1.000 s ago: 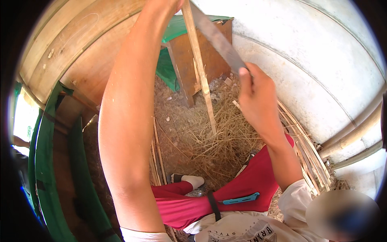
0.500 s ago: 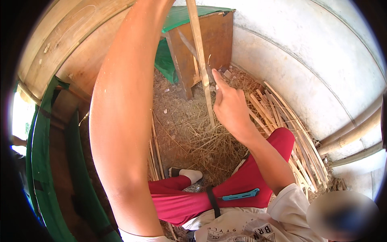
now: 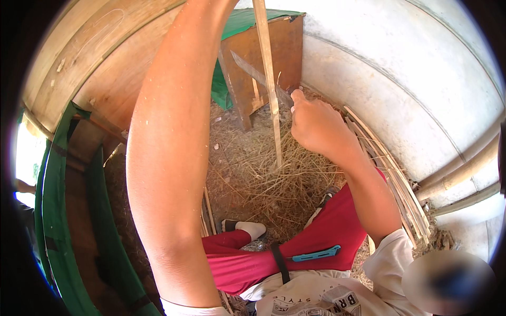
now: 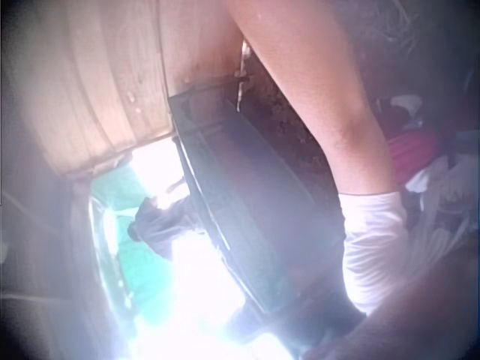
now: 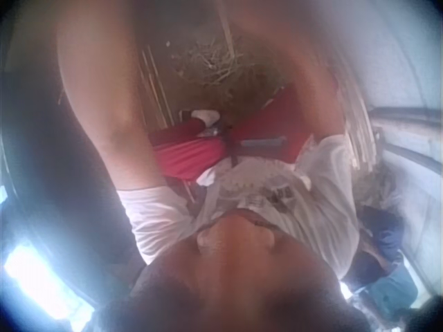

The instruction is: The person sits on the ground and uses a utility knife to shave thin strips from a long bamboo pole. They repeatedly scrape the tool along the pole's length, removing the outer layer and creating fine shavings that fall onto the straw-covered floor.

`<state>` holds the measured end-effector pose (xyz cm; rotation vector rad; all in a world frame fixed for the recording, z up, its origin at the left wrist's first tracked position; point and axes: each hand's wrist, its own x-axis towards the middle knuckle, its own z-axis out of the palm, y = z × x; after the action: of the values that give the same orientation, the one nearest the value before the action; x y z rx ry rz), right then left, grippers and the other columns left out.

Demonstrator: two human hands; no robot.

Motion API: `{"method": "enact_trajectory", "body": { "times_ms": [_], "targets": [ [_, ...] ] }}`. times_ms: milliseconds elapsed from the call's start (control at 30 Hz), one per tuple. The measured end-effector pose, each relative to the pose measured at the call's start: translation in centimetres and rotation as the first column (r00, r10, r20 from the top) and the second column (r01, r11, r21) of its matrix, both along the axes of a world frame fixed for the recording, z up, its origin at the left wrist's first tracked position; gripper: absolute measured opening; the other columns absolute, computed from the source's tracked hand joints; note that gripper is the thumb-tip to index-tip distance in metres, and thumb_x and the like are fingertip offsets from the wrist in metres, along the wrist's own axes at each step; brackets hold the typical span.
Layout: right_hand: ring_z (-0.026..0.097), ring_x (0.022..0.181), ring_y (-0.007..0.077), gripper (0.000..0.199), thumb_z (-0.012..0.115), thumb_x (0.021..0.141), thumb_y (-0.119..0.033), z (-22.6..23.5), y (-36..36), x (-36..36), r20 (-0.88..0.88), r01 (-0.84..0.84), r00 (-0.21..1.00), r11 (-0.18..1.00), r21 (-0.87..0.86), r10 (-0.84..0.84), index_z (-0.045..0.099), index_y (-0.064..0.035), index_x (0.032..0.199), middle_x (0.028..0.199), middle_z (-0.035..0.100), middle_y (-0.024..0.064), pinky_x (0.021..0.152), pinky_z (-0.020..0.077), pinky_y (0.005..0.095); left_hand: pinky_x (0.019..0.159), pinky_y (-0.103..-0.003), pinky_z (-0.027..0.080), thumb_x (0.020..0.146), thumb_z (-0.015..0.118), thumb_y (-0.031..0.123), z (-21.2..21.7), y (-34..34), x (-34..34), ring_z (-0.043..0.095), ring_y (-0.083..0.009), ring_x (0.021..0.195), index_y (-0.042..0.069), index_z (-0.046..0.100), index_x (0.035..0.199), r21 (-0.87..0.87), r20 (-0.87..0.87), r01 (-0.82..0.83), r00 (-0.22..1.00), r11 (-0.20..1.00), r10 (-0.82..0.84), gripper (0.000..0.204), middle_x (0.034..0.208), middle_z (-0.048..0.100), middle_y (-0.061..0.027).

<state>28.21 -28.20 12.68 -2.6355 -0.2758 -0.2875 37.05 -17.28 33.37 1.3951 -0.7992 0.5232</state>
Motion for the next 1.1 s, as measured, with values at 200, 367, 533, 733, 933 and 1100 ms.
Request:
{"method": "enact_trajectory", "body": {
  "times_ms": [200, 367, 533, 733, 933, 1100],
  "targets": [
    [0.069, 0.069, 0.0343, 0.016, 0.063, 0.087, -0.01, 1.0, 0.5, 1.3, 0.043, 0.019, 0.999, 0.995, -0.095, -0.015, 0.065, 0.002, 0.076, 0.073, 0.068, 0.0194, 0.06, 0.0527, 0.0448, 0.038, -0.029, 0.027, 0.088, 0.059, 0.007, 0.5, -2.0, -0.1, 0.037, -0.0101, 0.043, 0.006, 0.047, 0.075, -0.046, -0.047, -0.068, 0.997, 0.997, 0.066, 0.018, 0.057, 0.039, 0.0021],
    [0.068, 0.066, 0.0326, 0.017, 0.073, 0.078, -0.011, -1.3, -0.1, 2.6, 0.327, 0.022, 0.945, 0.989, -0.146, 0.027, 0.066, -0.0001, 0.068, 0.067, 0.065, 0.0169, 0.054, 0.0508, 0.0416, 0.037, -0.029, 0.024, 0.087, 0.059, 0.006, 0.2, -1.8, 0.5, 0.035, -0.009, 0.041, 0.007, 0.046, 0.074, -0.08, -0.037, -0.021, 0.999, 0.997, 0.018, 0.018, 0.056, 0.036, 0.0035],
    [0.063, 0.058, 0.038, 0.034, 0.059, 0.098, -0.022, 0.6, -1.2, 3.2, 0.203, -0.091, 0.969, 0.968, -0.234, 0.14, 0.07, 0.0022, 0.077, 0.065, 0.064, 0.0182, 0.056, 0.0484, 0.0479, 0.038, -0.028, 0.023, 0.088, 0.058, 0.007, 0.8, 0.3, 3.0, 0.033, -0.0077, 0.042, 0.009, 0.045, 0.072, -0.049, -0.103, 0.121, 0.987, 0.991, -0.126, 0.02, 0.056, 0.035, 0.0043],
    [0.059, 0.055, 0.0399, 0.036, 0.06, 0.097, -0.021, -0.6, -0.2, 3.5, 0.177, -0.037, 0.984, 0.998, 0.048, 0.028, 0.068, 0.0035, 0.072, 0.059, 0.06, 0.0213, 0.055, 0.047, 0.0462, 0.038, -0.028, 0.024, 0.089, 0.056, 0.005, 1.0, -0.8, 0.5, 0.035, -0.008, 0.043, 0.006, 0.049, 0.078, -0.048, -0.148, -0.117, 0.983, 0.992, 0.109, 0.013, 0.057, 0.037, 0.0037],
    [0.06, 0.053, 0.0399, 0.038, 0.06, 0.097, -0.019, -0.5, -0.8, 4.0, 0.104, -0.071, 0.993, 0.989, 0.127, 0.057, 0.066, 0.0036, 0.067, 0.057, 0.057, 0.022, 0.055, 0.0491, 0.0463, 0.038, -0.029, 0.024, 0.089, 0.058, 0.006, 1.0, 0.5, 2.6, 0.035, -0.0082, 0.043, 0.006, 0.049, 0.079, -0.092, -0.136, -0.051, 0.99, 0.994, 0.038, 0.013, 0.057, 0.037, 0.0036],
    [0.052, 0.046, 0.0356, 0.043, 0.06, 0.098, -0.022, -2.4, -0.3, 3.8, 0.373, -0.06, 0.926, 0.998, -0.016, 0.061, 0.063, 0.004, 0.064, 0.053, 0.051, 0.0217, 0.051, 0.0428, 0.0467, 0.038, -0.028, 0.023, 0.089, 0.057, 0.007, 0.8, 0.5, 3.0, 0.033, -0.0078, 0.043, 0.009, 0.045, 0.073, -0.039, -0.102, 0.024, 0.994, 0.999, -0.028, 0.02, 0.057, 0.035, 0.0043]
  ]
}}
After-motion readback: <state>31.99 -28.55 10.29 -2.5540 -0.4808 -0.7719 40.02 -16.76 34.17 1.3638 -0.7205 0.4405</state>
